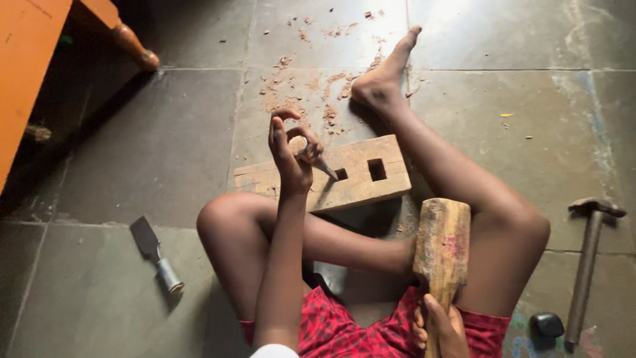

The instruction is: The person sits on the floor and uses a wooden mallet to strike a chisel, carving a rectangular hole into a block of wood. The person repeatedly positions the chisel and strikes it to remove wood chips, occasionally adjusting the wood block.

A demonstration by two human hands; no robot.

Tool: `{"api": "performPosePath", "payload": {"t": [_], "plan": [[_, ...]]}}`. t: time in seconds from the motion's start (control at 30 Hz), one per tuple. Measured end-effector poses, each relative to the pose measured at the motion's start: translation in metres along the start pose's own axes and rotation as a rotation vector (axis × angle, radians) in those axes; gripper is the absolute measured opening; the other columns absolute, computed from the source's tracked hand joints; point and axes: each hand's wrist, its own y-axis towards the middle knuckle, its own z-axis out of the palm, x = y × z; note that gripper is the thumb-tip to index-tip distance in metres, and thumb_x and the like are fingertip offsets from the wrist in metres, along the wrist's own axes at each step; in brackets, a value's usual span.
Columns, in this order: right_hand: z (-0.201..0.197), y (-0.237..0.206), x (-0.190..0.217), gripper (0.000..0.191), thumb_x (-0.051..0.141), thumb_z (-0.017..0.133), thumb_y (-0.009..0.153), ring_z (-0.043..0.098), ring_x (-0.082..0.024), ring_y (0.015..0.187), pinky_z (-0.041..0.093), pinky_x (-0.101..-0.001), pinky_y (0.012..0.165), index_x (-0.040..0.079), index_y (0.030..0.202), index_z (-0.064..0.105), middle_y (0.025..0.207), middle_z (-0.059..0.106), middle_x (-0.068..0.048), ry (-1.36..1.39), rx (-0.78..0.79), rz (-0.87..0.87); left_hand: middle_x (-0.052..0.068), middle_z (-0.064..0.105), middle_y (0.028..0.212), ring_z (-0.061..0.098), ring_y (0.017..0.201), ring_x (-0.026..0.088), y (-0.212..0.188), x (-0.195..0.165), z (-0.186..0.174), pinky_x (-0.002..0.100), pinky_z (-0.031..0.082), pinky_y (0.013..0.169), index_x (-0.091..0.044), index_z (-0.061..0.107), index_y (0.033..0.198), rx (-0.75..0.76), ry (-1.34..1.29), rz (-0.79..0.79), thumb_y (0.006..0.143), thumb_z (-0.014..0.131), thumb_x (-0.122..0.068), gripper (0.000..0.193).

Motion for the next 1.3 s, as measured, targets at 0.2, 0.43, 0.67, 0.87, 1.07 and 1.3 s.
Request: {"api": "performPosePath", "payload": {"t": [0.2, 0.43, 0.67, 0.87, 1.07, 1.3], "plan": [[0.002, 0.019, -0.016, 0.029, 0.027, 0.067, 0.091, 0.052, -0.021, 0.041, 0.041, -0.0345, 0.034, 0.003, 0.095, 0.053, 0.060, 0.054, -0.011, -0.174, -0.028, -0.042, 0.005, 0.052, 0.066, 0.048, 0.054, 0.013, -0.020, 0.007, 0.016, 0.027, 0.040, 0.049, -0.007, 0.051, 0.109, 0.079, 0.064, 0.076, 0.110, 0.051, -0.042, 0.035], [0.030, 0.029, -0.013, 0.026, 0.027, 0.072, 0.086, 0.051, -0.021, 0.041, 0.041, -0.0344, 0.037, 0.013, 0.106, 0.062, 0.058, 0.054, -0.010, -0.303, -0.051, -0.017, -0.001, 0.057, 0.073, 0.047, 0.055, 0.003, -0.014, 0.024, 0.061, 0.020, 0.033, 0.048, -0.006, 0.060, 0.090, 0.337, 0.296, -0.076, 0.108, 0.045, -0.043, 0.044], [0.043, 0.026, 0.007, 0.024, 0.025, 0.068, 0.089, 0.052, -0.018, 0.046, 0.041, -0.0319, 0.040, 0.008, 0.098, 0.054, 0.063, 0.055, -0.007, -0.274, -0.082, 0.051, 0.001, 0.059, 0.067, 0.046, 0.048, 0.003, 0.002, 0.003, 0.042, 0.021, 0.033, 0.041, -0.005, 0.061, 0.080, 0.202, 0.324, -0.067, 0.110, 0.037, -0.040, 0.052], [0.048, 0.034, 0.009, 0.024, 0.022, 0.069, 0.089, 0.053, -0.020, 0.045, 0.043, -0.0337, 0.039, 0.006, 0.098, 0.054, 0.062, 0.055, -0.008, -0.311, -0.081, 0.038, 0.001, 0.055, 0.078, 0.051, 0.063, 0.006, 0.050, 0.035, 0.026, 0.024, 0.034, 0.041, -0.007, 0.055, 0.079, 0.180, 0.362, 0.145, 0.097, 0.053, -0.014, 0.020], [0.055, 0.032, 0.014, 0.025, 0.025, 0.068, 0.089, 0.052, -0.020, 0.045, 0.042, -0.0339, 0.039, 0.007, 0.100, 0.055, 0.064, 0.055, -0.007, -0.319, -0.136, 0.058, 0.005, 0.058, 0.064, 0.057, 0.058, 0.018, 0.029, 0.055, 0.088, 0.037, 0.048, 0.053, 0.000, 0.064, 0.083, 0.343, 0.716, 0.131, 0.106, 0.052, -0.032, 0.041], [0.060, 0.022, 0.032, 0.028, 0.030, 0.069, 0.088, 0.050, -0.018, 0.046, 0.041, -0.0321, 0.040, 0.010, 0.099, 0.054, 0.064, 0.054, -0.007, -0.255, -0.112, 0.105, 0.011, 0.046, 0.060, 0.043, 0.048, 0.019, 0.019, -0.006, -0.020, 0.035, 0.040, 0.047, -0.007, 0.047, 0.093, 0.188, -0.015, -0.039, 0.112, 0.052, -0.033, 0.032]]}}
